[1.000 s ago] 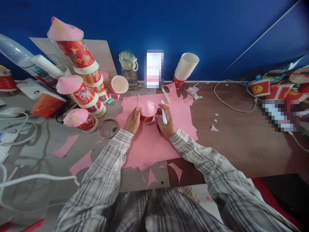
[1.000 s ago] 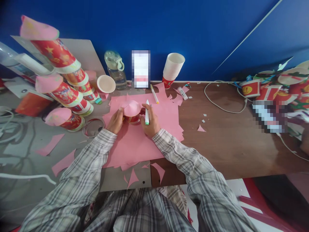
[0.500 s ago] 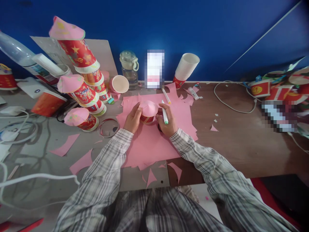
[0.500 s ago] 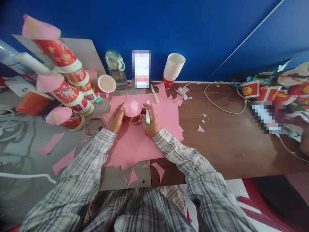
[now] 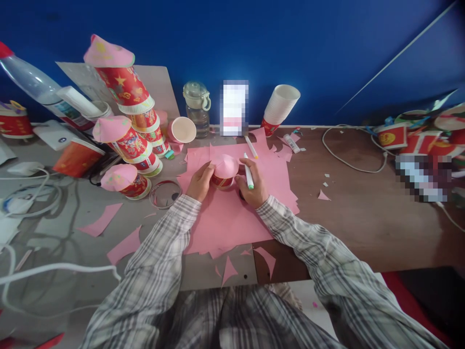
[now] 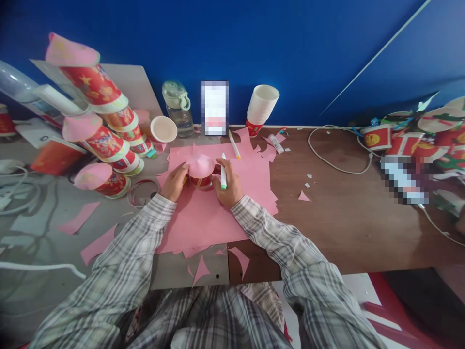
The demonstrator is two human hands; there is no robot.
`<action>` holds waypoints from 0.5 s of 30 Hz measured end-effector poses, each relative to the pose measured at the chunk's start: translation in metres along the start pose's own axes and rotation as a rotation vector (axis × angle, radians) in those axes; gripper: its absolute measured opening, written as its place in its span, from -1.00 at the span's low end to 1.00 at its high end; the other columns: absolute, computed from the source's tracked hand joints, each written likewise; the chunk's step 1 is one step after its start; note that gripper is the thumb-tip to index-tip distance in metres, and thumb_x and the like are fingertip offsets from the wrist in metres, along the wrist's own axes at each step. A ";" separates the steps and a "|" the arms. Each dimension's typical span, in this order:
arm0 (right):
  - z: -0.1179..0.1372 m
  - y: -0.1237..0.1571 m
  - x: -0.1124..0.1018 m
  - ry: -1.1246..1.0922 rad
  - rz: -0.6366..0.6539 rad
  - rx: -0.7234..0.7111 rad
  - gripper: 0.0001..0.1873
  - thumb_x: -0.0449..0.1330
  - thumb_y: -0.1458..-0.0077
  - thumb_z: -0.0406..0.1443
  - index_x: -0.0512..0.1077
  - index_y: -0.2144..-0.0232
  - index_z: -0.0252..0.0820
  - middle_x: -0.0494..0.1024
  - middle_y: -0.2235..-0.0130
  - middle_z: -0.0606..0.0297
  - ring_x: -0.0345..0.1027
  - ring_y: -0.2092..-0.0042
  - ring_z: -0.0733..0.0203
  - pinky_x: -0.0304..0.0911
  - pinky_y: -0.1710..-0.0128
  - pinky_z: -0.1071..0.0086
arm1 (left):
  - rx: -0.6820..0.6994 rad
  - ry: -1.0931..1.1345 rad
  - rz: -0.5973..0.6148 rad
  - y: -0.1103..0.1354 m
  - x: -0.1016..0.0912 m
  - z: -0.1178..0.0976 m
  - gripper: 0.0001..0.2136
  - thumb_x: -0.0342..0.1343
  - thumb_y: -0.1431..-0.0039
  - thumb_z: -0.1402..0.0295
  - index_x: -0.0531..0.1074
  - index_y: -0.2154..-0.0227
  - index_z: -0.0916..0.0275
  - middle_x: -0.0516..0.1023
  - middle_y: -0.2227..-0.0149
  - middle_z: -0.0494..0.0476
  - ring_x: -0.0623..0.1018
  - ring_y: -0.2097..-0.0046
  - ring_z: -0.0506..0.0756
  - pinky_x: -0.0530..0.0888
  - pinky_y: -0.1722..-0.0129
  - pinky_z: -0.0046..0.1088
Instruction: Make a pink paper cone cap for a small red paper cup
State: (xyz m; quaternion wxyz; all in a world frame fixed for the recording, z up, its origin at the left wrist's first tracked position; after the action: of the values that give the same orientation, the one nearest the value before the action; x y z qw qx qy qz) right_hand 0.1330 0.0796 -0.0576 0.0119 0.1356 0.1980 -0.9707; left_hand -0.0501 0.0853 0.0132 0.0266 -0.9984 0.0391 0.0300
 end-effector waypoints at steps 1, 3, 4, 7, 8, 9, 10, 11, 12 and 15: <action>0.000 0.000 0.000 0.004 0.002 0.007 -0.34 0.38 -0.32 0.08 0.40 -0.31 -0.03 0.83 -0.08 0.00 0.80 -0.08 -0.16 0.76 -0.20 -0.16 | -0.013 0.007 -0.007 0.000 0.000 -0.001 -0.62 -0.16 -0.14 0.19 0.37 0.13 0.31 0.48 0.13 0.18 0.40 0.03 0.13 0.31 0.03 -0.37; 0.001 0.000 -0.001 0.004 0.003 0.017 -0.34 0.39 -0.30 0.06 0.41 -0.31 -0.02 0.83 -0.07 0.01 0.80 -0.06 -0.16 0.76 -0.20 -0.16 | -0.019 0.009 -0.022 0.001 -0.001 -0.004 -0.62 -0.19 -0.15 0.20 0.38 0.15 0.32 0.48 0.13 0.18 0.38 0.01 0.14 0.31 0.02 -0.37; 0.002 0.000 -0.001 -0.001 0.001 0.018 -0.35 0.40 -0.29 0.05 0.41 -0.30 -0.02 0.84 -0.06 0.02 0.80 -0.05 -0.16 0.76 -0.20 -0.16 | -0.013 0.002 -0.028 0.002 -0.001 -0.006 -0.62 -0.19 -0.15 0.20 0.38 0.15 0.32 0.48 0.13 0.18 0.38 0.01 0.14 0.30 0.02 -0.37; 0.005 0.000 -0.001 -0.015 -0.003 0.015 -0.36 0.41 -0.28 0.05 0.42 -0.28 0.01 0.85 -0.05 0.04 0.80 -0.05 -0.16 0.77 -0.19 -0.16 | -0.006 -0.029 -0.033 0.002 0.000 -0.008 -0.63 -0.17 -0.14 0.18 0.38 0.16 0.31 0.48 0.15 0.18 0.39 0.04 0.13 0.32 0.04 -0.37; 0.006 0.000 -0.001 -0.016 -0.005 0.015 -0.37 0.41 -0.28 0.05 0.43 -0.27 0.01 0.85 -0.05 0.05 0.81 -0.05 -0.16 0.77 -0.18 -0.16 | -0.013 -0.034 -0.033 0.002 0.001 -0.008 -0.63 -0.16 -0.13 0.17 0.38 0.16 0.30 0.49 0.16 0.17 0.40 0.06 0.13 0.33 0.06 -0.37; 0.007 0.000 0.000 -0.015 -0.008 0.014 -0.39 0.41 -0.28 0.05 0.44 -0.27 0.02 0.84 -0.04 0.06 0.81 -0.05 -0.16 0.78 -0.17 -0.16 | -0.021 -0.036 -0.034 0.001 0.001 -0.007 -0.62 -0.16 -0.12 0.16 0.38 0.17 0.30 0.49 0.18 0.17 0.41 0.08 0.13 0.34 0.08 -0.37; 0.007 0.000 0.000 -0.013 -0.012 0.011 -0.40 0.41 -0.28 0.04 0.45 -0.26 0.02 0.84 -0.04 0.06 0.81 -0.04 -0.17 0.79 -0.16 -0.16 | -0.024 -0.036 -0.036 0.001 0.001 -0.006 -0.62 -0.15 -0.12 0.15 0.38 0.17 0.30 0.49 0.18 0.17 0.41 0.08 0.13 0.34 0.09 -0.37; 0.008 -0.001 0.000 -0.010 -0.022 0.007 -0.41 0.41 -0.29 0.03 0.46 -0.26 0.02 0.84 -0.03 0.06 0.82 -0.03 -0.16 0.79 -0.15 -0.16 | -0.026 -0.037 -0.039 0.001 0.001 -0.005 -0.62 -0.14 -0.11 0.15 0.38 0.17 0.30 0.49 0.19 0.17 0.41 0.08 0.13 0.34 0.09 -0.38; 0.010 -0.001 -0.001 -0.007 -0.039 0.002 -0.43 0.39 -0.30 0.03 0.46 -0.25 0.02 0.84 -0.01 0.07 0.82 -0.01 -0.16 0.79 -0.14 -0.16 | -0.024 -0.036 -0.043 0.001 0.001 -0.004 -0.62 -0.13 -0.10 0.14 0.38 0.18 0.29 0.49 0.19 0.16 0.40 0.07 0.13 0.34 0.09 -0.38; 0.016 0.000 -0.012 -0.013 -0.142 -0.027 -0.50 0.30 -0.39 0.07 0.47 -0.24 0.04 0.82 0.05 0.11 0.80 0.06 -0.13 0.79 -0.06 -0.15 | -0.032 -0.035 -0.051 0.001 0.000 -0.002 -0.62 -0.14 -0.09 0.11 0.39 0.22 0.27 0.49 0.22 0.13 0.42 0.11 0.13 0.35 0.12 -0.39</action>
State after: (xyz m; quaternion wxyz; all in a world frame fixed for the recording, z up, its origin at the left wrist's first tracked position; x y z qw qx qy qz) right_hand 0.1410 0.0730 -0.0406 -0.0537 0.1148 0.2202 -0.9672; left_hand -0.0497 0.0846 0.0148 0.0122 -0.9987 0.0126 0.0475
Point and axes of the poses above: each hand's wrist, its own y-axis away from the middle knuckle, its own x-axis out of the palm, z = x × y, the point moved 6 cm from there along -y, towards the middle knuckle
